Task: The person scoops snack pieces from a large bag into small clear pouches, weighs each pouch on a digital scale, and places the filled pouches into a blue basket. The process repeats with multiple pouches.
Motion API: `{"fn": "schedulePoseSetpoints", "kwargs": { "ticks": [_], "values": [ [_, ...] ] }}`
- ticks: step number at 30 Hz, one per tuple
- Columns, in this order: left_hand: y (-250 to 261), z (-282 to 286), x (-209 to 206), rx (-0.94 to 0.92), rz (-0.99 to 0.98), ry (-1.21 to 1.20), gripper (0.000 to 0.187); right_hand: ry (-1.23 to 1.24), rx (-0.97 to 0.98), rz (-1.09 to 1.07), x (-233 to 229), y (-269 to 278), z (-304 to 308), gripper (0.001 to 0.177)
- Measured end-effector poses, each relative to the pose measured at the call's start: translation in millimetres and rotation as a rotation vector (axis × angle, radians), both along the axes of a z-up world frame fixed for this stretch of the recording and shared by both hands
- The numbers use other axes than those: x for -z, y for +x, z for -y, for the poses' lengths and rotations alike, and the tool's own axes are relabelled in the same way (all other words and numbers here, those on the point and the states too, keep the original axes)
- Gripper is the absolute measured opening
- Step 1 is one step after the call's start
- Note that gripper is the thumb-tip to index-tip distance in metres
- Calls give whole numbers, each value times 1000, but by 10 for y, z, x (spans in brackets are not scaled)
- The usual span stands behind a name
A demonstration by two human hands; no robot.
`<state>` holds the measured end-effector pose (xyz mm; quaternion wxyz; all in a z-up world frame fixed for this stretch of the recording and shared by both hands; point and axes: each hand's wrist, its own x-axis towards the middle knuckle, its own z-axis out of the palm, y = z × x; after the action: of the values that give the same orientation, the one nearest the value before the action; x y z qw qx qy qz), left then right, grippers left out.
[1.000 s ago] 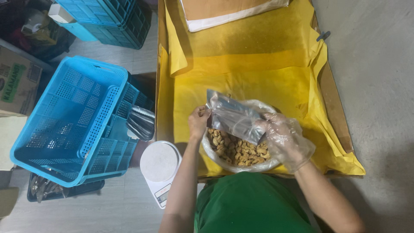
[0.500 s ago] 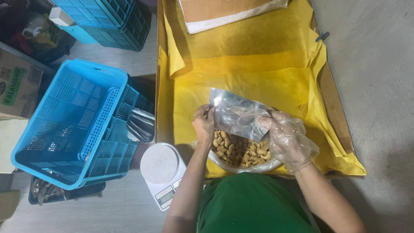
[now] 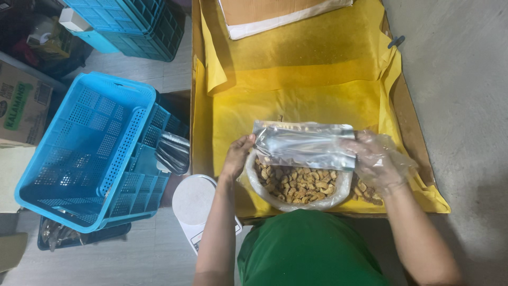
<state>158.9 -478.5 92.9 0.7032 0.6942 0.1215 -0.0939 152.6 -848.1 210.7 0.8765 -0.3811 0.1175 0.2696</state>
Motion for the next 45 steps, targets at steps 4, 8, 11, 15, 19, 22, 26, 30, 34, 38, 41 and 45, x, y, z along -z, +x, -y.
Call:
{"fn": "schedulePoseSetpoints", "kwargs": {
  "ticks": [4, 8, 11, 15, 19, 22, 26, 30, 34, 38, 41, 45],
  "values": [
    [51, 10, 11, 98, -98, -167, 42, 59, 112, -133, -340, -47, -86, 37],
    [37, 231, -368, 39, -171, 405, 55, -714, -130, 353, -799, -95, -485, 39],
    [-103, 440, -858, 278, 303, 105, 38, -1340, -491, 168, -964, -13, -881, 37],
    [-109, 903, -1337, 484, 553, 1050, 30, -1496, -512, 554, -979, 84, -1106, 38],
    [8, 830, -1635, 319, 430, 984, 44, -934, -423, 532, -816, 216, -947, 48],
    [-157, 402, -1836, 245, 403, 958, 33, -541, -529, 423, -468, 240, -899, 71],
    [-538, -45, -1963, 147, 600, 935, 67, -1372, -1073, 632, 374, 271, -1457, 83],
    [-740, -187, -1920, 122, 315, 910, 55, -1564, -1178, 746, 1007, 463, -2046, 97],
    [-814, -296, -1875, 79, 318, 923, 48, -1572, -1177, 826, 1232, 382, -2191, 96],
    [-788, -414, -1861, 80, 499, 1045, 48, -1622, -1363, 462, 1310, 309, -2028, 83],
    [-805, -408, -1849, 23, 254, 874, 47, -1777, -1228, 759, 1396, 246, -2022, 78],
    [-817, -374, -1897, 29, 300, 896, 46, -1733, -1322, 667, 1280, 218, -2082, 81]
  ]
}}
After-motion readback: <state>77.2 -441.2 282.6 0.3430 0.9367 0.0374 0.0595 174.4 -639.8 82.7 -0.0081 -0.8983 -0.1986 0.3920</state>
